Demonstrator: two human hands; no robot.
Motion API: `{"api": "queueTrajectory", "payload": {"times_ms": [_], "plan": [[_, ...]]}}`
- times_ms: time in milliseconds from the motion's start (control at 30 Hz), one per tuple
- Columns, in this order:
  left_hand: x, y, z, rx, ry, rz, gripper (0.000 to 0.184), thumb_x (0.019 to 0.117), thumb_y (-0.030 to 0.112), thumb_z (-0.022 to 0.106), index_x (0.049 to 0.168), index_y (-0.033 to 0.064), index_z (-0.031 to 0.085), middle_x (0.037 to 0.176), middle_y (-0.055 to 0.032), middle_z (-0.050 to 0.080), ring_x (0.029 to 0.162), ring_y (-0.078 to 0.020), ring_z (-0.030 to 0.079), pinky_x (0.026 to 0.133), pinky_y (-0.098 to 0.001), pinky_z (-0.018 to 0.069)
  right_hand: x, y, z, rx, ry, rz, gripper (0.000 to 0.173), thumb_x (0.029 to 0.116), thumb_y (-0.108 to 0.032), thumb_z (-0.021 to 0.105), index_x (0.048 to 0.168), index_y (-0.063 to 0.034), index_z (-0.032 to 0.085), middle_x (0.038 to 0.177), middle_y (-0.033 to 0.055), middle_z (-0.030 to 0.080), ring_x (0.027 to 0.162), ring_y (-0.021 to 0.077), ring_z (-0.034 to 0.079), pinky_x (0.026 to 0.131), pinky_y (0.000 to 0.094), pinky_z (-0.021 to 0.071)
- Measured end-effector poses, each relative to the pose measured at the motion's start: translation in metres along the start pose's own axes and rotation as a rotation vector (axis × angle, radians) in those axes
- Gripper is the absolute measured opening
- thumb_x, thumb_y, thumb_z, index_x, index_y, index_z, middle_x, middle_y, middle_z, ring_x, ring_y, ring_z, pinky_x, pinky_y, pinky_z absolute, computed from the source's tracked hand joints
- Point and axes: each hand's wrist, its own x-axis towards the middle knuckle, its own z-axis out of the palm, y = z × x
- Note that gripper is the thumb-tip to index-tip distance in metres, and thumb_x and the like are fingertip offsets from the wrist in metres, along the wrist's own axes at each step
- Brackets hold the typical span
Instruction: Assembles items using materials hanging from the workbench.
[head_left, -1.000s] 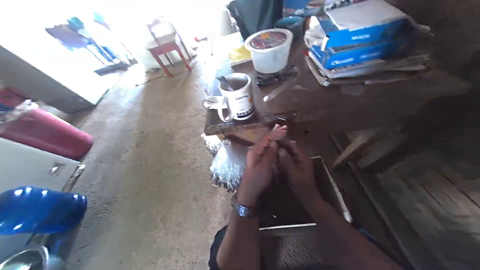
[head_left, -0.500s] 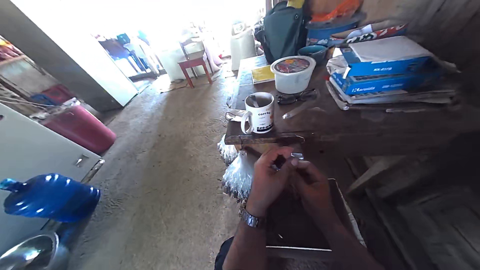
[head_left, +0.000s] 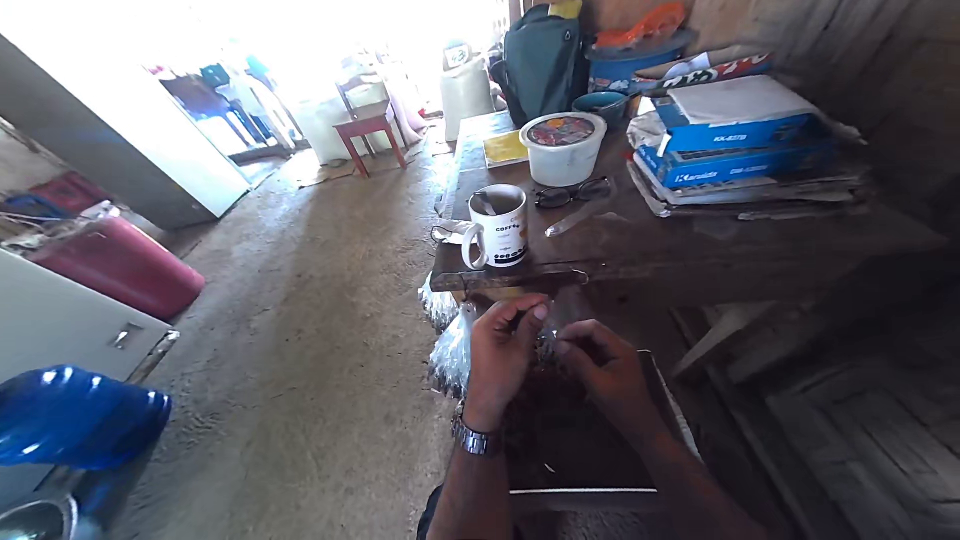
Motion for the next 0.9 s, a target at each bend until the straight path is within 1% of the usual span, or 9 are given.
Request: {"api": "queueTrajectory", "payload": {"times_ms": [67,100,167,200,267,367,533,633,900], "plan": [[0.000,-0.002,-0.002,-0.095,-0.037,0.007,0.033,0.1062,0.024,0.058,0.120,-0.0040,0.069,0.097,-0.0122,0.073,0.077,-0.0169,0.067,0.070,-0.0308,0.0583,0.000,0.001,-0.002,-0.017,-0.004,-0.005,0.013,0.0970,-0.008,0.066,0.107,-0.0011,0.069,0.090,0.0040,0.069,0.071,0.0091,0.064,0.062,0.0228,0.0563],[-0.001,-0.003,-0.003,-0.125,-0.083,0.011,0.049,0.1048,0.039,0.058,0.127,-0.0052,0.064,0.102,-0.0132,0.072,0.081,-0.0176,0.067,0.071,-0.0316,0.0585,0.001,0.002,-0.002,-0.027,0.004,-0.006,0.013,0.0967,-0.009,0.067,0.107,-0.0015,0.069,0.089,0.0035,0.069,0.070,0.0085,0.063,0.060,0.0221,0.0556],[-0.001,-0.001,-0.005,-0.073,-0.202,0.003,0.084,0.0907,0.062,0.068,0.142,-0.0027,0.053,0.117,-0.0113,0.069,0.093,-0.0185,0.068,0.073,-0.0322,0.0594,0.001,0.002,-0.002,-0.038,0.016,0.000,0.012,0.0971,-0.011,0.067,0.106,-0.0023,0.069,0.088,0.0022,0.069,0.069,0.0072,0.063,0.060,0.0213,0.0550],[-0.002,0.001,-0.004,-0.013,-0.245,-0.009,0.089,0.0858,0.060,0.075,0.146,0.0006,0.050,0.120,-0.0089,0.067,0.094,-0.0176,0.067,0.072,-0.0316,0.0593,0.001,0.002,-0.002,-0.041,0.016,-0.001,0.013,0.0977,-0.013,0.066,0.106,-0.0025,0.069,0.088,0.0017,0.069,0.070,0.0065,0.064,0.061,0.0212,0.0557],[-0.003,0.002,0.000,0.125,-0.210,-0.025,0.066,0.0891,0.038,0.081,0.142,0.0066,0.057,0.114,-0.0047,0.069,0.088,-0.0148,0.067,0.072,-0.0310,0.0598,0.000,0.002,-0.004,-0.054,0.015,-0.001,0.014,0.0986,-0.015,0.067,0.106,-0.0031,0.069,0.087,0.0007,0.069,0.069,0.0057,0.063,0.061,0.0208,0.0556],[-0.001,-0.001,0.002,0.165,-0.013,-0.002,0.020,0.0985,0.016,0.070,0.115,0.0066,0.074,0.094,-0.0048,0.074,0.076,-0.0142,0.070,0.070,-0.0316,0.0620,0.002,0.001,-0.007,-0.081,0.004,0.012,0.013,0.0983,-0.013,0.067,0.105,-0.0022,0.069,0.084,0.0021,0.069,0.068,0.0080,0.064,0.059,0.0224,0.0558],[-0.002,0.001,-0.003,0.150,0.000,-0.054,0.018,0.0976,0.013,0.071,0.114,0.0073,0.076,0.092,-0.0049,0.076,0.071,-0.0150,0.070,0.065,-0.0310,0.0616,0.004,0.002,-0.019,-0.139,-0.003,0.056,0.016,0.0998,-0.018,0.063,0.102,-0.0034,0.069,0.081,0.0001,0.068,0.068,0.0058,0.064,0.061,0.0230,0.0562],[-0.001,-0.001,0.004,0.164,-0.025,-0.059,0.018,0.0973,0.013,0.072,0.114,0.0089,0.076,0.093,-0.0039,0.076,0.070,-0.0148,0.069,0.063,-0.0307,0.0609,0.006,-0.001,-0.025,-0.118,-0.031,0.146,0.024,0.1010,-0.026,0.064,0.112,-0.0052,0.069,0.085,0.0017,0.069,0.070,0.0087,0.064,0.064,0.0262,0.0567],[0.009,-0.003,0.025,0.140,-0.093,-0.031,0.026,0.0972,0.014,0.072,0.123,0.0114,0.071,0.098,-0.0017,0.076,0.074,-0.0131,0.071,0.064,-0.0286,0.0607,0.010,-0.008,-0.029,-0.118,0.151,0.113,0.012,0.0998,-0.012,0.066,0.107,-0.0033,0.071,0.081,0.0036,0.068,0.062,0.0091,0.062,0.055,0.0243,0.0553]]}}
